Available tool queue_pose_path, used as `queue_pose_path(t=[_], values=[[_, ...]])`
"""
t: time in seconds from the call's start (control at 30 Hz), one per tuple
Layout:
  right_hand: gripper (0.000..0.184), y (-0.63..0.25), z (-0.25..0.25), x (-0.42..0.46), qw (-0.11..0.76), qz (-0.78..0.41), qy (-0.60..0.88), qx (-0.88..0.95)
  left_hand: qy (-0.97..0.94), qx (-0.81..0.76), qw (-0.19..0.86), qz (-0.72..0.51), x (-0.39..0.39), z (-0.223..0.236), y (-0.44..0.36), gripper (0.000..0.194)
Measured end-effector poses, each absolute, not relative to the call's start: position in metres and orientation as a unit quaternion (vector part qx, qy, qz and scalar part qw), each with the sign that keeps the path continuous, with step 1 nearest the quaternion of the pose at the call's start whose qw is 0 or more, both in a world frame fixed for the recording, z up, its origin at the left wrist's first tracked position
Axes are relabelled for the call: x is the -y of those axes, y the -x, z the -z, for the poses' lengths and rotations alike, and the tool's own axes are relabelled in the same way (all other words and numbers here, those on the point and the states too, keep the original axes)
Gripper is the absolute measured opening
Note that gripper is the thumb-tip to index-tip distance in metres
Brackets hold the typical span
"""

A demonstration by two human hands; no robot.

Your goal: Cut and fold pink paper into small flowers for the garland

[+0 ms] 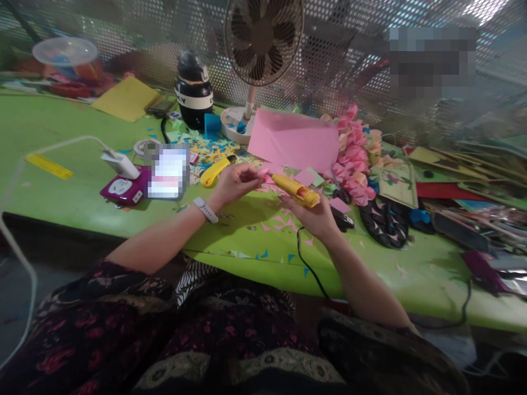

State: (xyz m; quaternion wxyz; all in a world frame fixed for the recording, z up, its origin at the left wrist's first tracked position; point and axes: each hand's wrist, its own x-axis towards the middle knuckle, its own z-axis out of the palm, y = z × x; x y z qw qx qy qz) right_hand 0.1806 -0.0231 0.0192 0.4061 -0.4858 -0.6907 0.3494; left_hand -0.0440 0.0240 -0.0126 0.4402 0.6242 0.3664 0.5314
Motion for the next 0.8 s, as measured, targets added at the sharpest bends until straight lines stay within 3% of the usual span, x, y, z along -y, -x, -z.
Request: queue_pose_path(t=[0.23,0.43,0.7,0.8], values=[[0.033,-0.181,-0.017,0.023,0.408,-0.335,0.485,0.698,-0.626,-0.359,0.438,-0.536,-0.026,0.016,0.044,0.035],[0.029,-0.188,-0.025,0.023,0.47,-0.34,0.472,0.663,-0.627,-0.37,0.426,-0.537,-0.027,0.016,0.044,0.029],[0.03,-0.243,-0.063,0.038,0.563,-0.217,0.543,0.584,-0.602,-0.399,0.427,-0.544,-0.037,0.018,0.049,0.025],[0.034,-0.294,-0.06,0.041,0.555,-0.165,0.627,0.522,-0.581,-0.411,0.439,-0.548,-0.041,0.019,0.051,0.027]])
